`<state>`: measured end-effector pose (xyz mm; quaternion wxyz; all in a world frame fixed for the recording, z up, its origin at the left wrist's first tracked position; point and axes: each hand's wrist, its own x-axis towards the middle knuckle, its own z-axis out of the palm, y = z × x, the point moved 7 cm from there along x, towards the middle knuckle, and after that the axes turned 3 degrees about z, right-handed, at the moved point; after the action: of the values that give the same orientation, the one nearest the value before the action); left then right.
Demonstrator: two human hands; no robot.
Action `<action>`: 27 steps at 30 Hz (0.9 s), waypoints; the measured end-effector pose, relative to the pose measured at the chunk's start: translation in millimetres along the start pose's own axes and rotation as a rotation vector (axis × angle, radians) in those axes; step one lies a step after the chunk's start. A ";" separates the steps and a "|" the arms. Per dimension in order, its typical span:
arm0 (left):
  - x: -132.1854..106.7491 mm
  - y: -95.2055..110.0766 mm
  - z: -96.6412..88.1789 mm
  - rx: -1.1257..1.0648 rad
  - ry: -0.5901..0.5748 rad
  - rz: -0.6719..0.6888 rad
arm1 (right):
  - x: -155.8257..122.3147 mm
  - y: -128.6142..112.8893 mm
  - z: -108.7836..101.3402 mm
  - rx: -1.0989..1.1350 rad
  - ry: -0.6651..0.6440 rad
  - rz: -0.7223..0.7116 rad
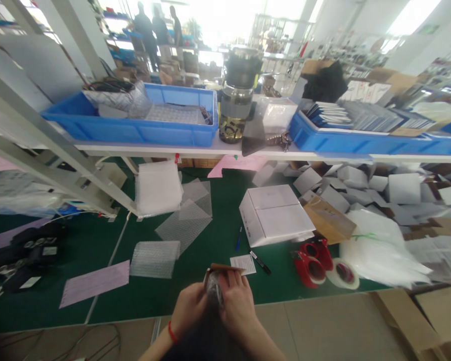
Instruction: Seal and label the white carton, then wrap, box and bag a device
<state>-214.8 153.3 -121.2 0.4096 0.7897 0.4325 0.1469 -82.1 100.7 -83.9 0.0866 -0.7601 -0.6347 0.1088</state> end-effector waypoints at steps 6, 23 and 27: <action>-13.8 62.6 -18.9 0.241 0.142 0.646 | 6.9 -3.5 4.0 0.031 -0.102 -0.055; 12.7 66.0 24.8 0.341 -0.093 0.596 | -29.4 20.6 1.3 0.210 0.144 -0.149; 15.0 65.9 -10.6 0.260 0.019 0.570 | -34.3 73.3 -19.3 0.395 0.258 0.069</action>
<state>-175.2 151.7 -65.5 0.2432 0.9236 0.2126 0.2066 -13.3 53.9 -83.2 0.3104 -0.7572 -0.5585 0.1359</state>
